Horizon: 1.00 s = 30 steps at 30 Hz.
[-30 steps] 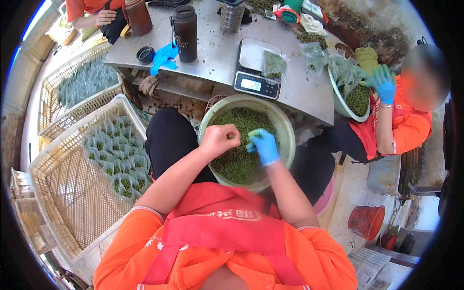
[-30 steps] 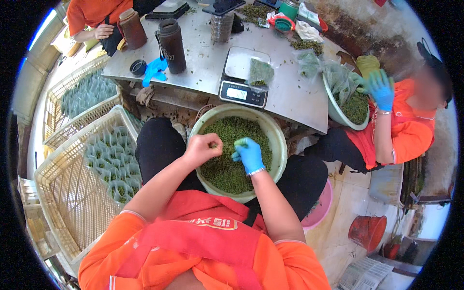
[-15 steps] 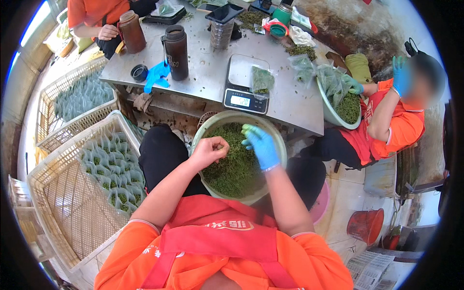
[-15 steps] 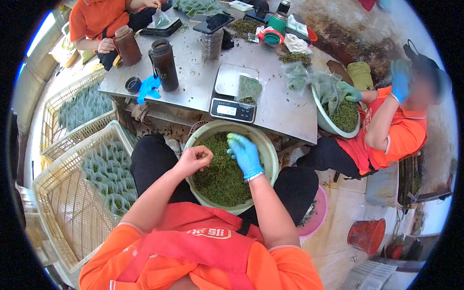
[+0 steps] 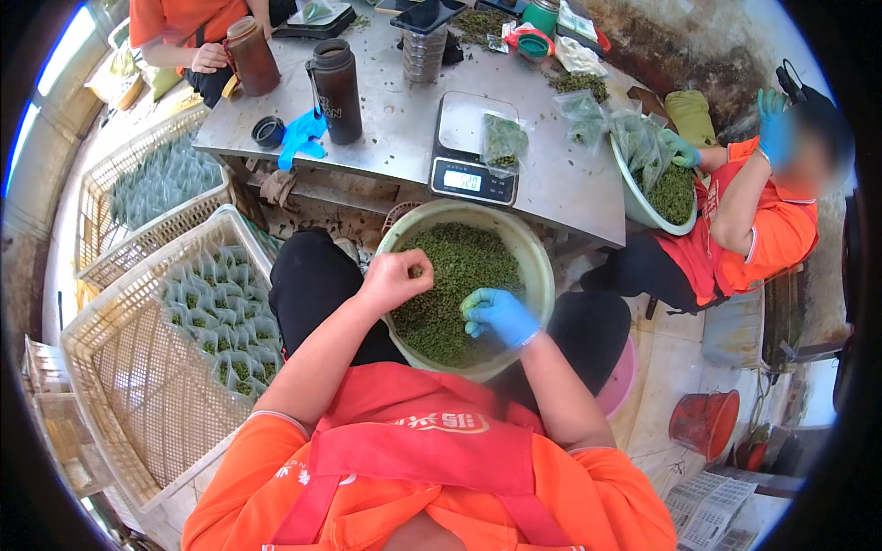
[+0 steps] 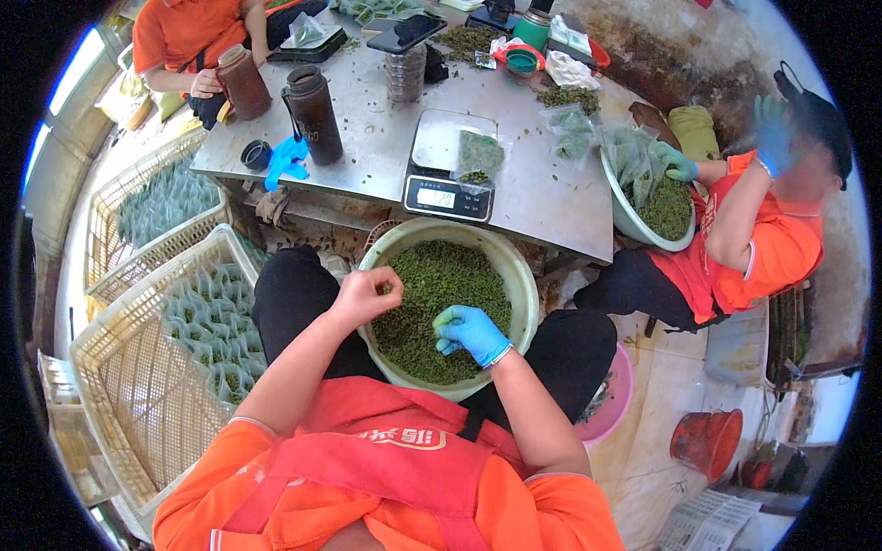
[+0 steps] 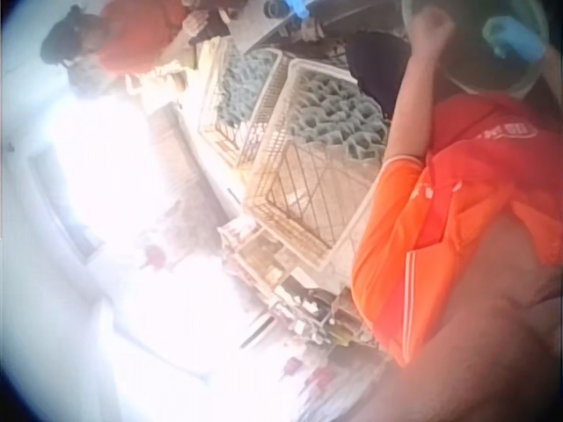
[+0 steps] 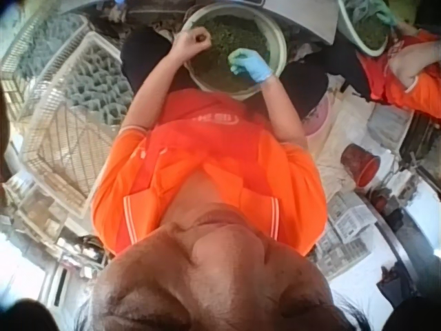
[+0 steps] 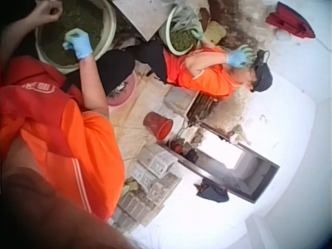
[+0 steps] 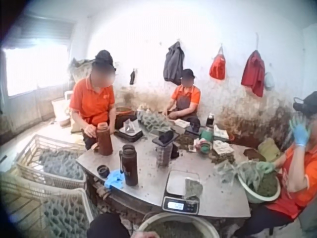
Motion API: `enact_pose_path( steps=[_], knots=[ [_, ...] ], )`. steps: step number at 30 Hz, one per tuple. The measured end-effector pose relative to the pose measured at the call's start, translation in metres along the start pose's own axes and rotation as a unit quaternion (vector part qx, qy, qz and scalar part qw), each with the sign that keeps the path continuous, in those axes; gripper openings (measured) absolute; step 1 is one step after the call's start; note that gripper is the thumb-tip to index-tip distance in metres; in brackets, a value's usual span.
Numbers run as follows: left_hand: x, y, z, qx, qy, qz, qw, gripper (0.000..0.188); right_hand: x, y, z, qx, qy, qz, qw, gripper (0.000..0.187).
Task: The person scoops green tea leaves from a large bowl into small plastic bags, weighs each bag on a digital scale, and places the filled bags into a crate. The person wears blue gloves and an orange apron while working at a metal table.
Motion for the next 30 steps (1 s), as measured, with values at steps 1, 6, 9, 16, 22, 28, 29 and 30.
enact_pose_path(
  steps=[1,6,9,16,22,28,29,30],
  knots=[
    [-0.001,0.005,-0.003,-0.004,0.040,0.017,0.999,0.012,-0.001,0.000,0.003,0.008,-0.016,0.001,1.000,0.010],
    [-0.007,0.034,-0.012,0.068,0.144,0.168,0.973,0.024,0.008,-0.015,0.103,0.262,-0.273,0.006,0.925,0.022],
    [-0.004,0.033,-0.023,0.033,0.166,0.134,0.976,0.035,0.026,-0.033,0.110,0.399,-0.277,0.018,0.874,0.035],
    [0.027,-0.022,0.001,0.158,0.113,-0.071,0.978,0.024,0.022,-0.003,0.005,0.199,-0.085,-0.095,0.972,0.027],
    [0.084,-0.068,0.043,0.397,0.136,-0.053,0.906,0.051,0.017,-0.005,0.007,0.156,-0.101,-0.110,0.976,0.026],
    [0.083,-0.088,0.053,0.450,0.016,0.073,0.890,0.029,0.014,-0.017,0.014,0.083,-0.198,-0.209,0.954,0.027],
    [0.076,-0.098,0.055,0.422,-0.025,0.016,0.906,0.027,0.010,-0.021,0.020,0.049,-0.233,-0.254,0.937,0.028],
    [0.067,-0.109,0.061,0.391,-0.066,-0.040,0.917,0.025,0.006,-0.021,0.031,0.011,-0.293,-0.287,0.912,0.029]
  ],
)
Point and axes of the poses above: each hand's wrist, its own x-axis towards the middle knuckle, its own y-axis out of the palm, z = x × y, the point moved 5 cm from there along x, towards the middle knuckle, and after that the axes turned 14 degrees about y, right-handed, at the moved point
